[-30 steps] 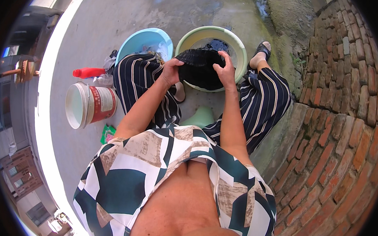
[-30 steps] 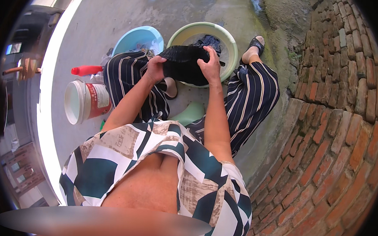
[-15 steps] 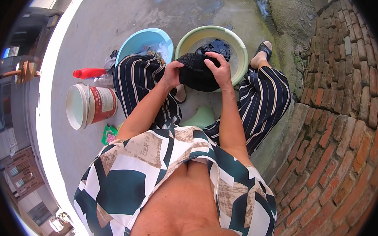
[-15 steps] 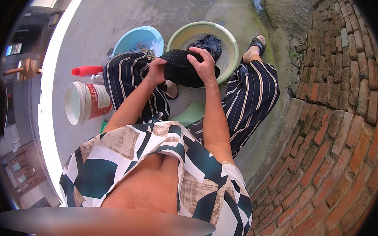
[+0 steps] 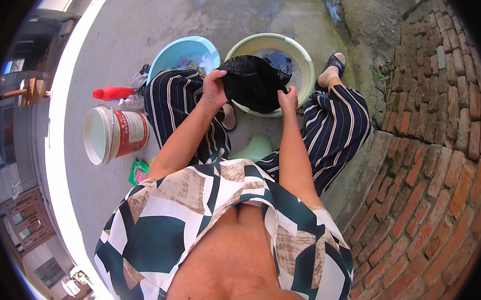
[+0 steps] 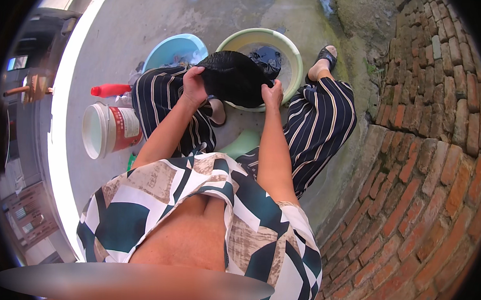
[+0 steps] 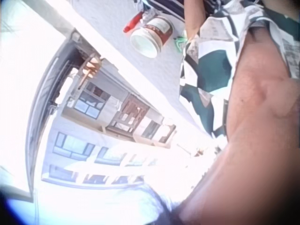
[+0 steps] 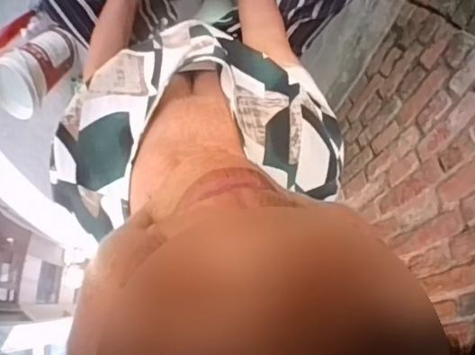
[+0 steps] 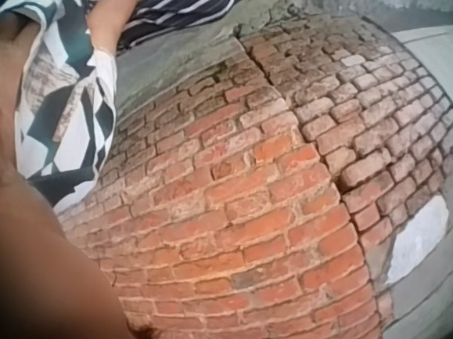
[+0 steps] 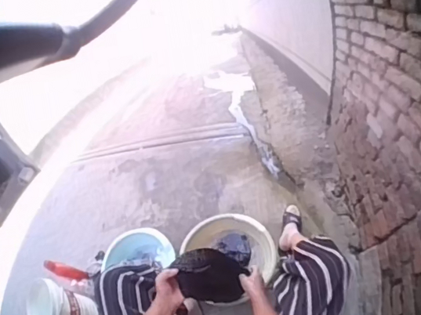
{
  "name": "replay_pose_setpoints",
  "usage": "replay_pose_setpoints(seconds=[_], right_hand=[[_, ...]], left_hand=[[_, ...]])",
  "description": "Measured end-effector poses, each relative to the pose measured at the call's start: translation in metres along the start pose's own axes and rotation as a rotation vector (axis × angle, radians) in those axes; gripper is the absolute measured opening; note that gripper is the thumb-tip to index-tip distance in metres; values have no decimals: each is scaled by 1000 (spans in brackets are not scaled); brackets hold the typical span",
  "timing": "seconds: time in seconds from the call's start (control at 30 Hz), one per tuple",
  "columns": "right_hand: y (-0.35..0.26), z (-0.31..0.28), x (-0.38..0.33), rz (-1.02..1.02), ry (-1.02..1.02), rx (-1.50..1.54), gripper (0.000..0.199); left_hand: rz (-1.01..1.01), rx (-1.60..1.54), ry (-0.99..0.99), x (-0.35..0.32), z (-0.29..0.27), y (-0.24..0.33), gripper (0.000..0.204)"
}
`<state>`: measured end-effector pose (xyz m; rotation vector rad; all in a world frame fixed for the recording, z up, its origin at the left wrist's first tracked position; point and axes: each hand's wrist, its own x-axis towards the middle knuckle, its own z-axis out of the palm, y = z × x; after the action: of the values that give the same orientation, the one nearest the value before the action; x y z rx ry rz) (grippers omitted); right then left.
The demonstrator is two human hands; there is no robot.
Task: The person washes a black garment in a basin of water, rubbing soap onto the fabric and scrubbing it by hand before rinsing it in the basin.
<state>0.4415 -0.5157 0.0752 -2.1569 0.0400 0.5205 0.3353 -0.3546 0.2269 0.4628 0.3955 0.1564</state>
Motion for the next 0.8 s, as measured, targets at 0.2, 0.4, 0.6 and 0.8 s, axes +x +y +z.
replay_pose_setpoints(seconds=[0.2,0.4,0.6,0.8], right_hand=[[19,26,-11,86,-319,-136,63],[31,35,-6,126,-486,3,49],[-32,1,0,354,-287,1377,23],[-121,-105,-3,-115,-500,1496,24]], left_hand=[[93,44,9,-1,12,21,34],[157,46,76,-3,35,22,25],[238,297,94,6,53,50,22],[264,693,204,19,43,88,35]])
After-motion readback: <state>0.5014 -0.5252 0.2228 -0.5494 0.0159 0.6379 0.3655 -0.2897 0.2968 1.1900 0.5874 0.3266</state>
